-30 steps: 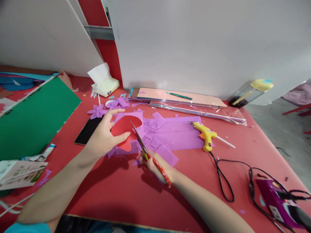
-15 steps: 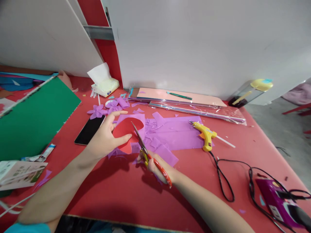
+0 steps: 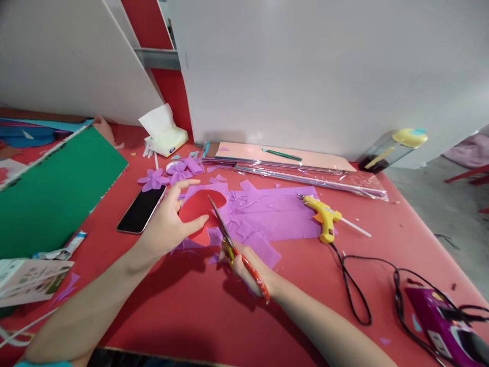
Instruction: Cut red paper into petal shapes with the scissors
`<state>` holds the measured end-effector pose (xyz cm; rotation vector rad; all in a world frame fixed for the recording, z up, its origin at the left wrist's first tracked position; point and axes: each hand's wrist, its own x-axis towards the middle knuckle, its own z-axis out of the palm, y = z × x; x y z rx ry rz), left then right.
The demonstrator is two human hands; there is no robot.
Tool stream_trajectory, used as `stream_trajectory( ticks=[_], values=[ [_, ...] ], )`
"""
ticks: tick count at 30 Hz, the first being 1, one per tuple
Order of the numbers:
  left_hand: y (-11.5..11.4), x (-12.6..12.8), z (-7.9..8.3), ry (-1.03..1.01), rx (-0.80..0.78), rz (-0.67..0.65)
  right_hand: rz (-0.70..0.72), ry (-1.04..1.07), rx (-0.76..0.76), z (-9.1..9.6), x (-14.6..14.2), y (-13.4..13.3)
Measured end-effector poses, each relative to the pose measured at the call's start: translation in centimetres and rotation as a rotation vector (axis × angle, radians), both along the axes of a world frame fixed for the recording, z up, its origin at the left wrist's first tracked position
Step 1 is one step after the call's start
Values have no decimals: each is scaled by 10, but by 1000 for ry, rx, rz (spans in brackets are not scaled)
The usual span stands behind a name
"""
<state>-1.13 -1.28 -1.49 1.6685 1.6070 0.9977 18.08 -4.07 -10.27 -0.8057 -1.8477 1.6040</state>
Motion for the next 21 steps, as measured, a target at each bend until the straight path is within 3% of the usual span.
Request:
stream_trajectory(
  ticks=[9, 21],
  values=[
    [1, 1, 1, -3, -13, -2, -7, 38, -11, 4, -1, -1],
    [1, 1, -5, -44, 9, -17, -40, 15, -14, -10, -1, -1]
  ],
)
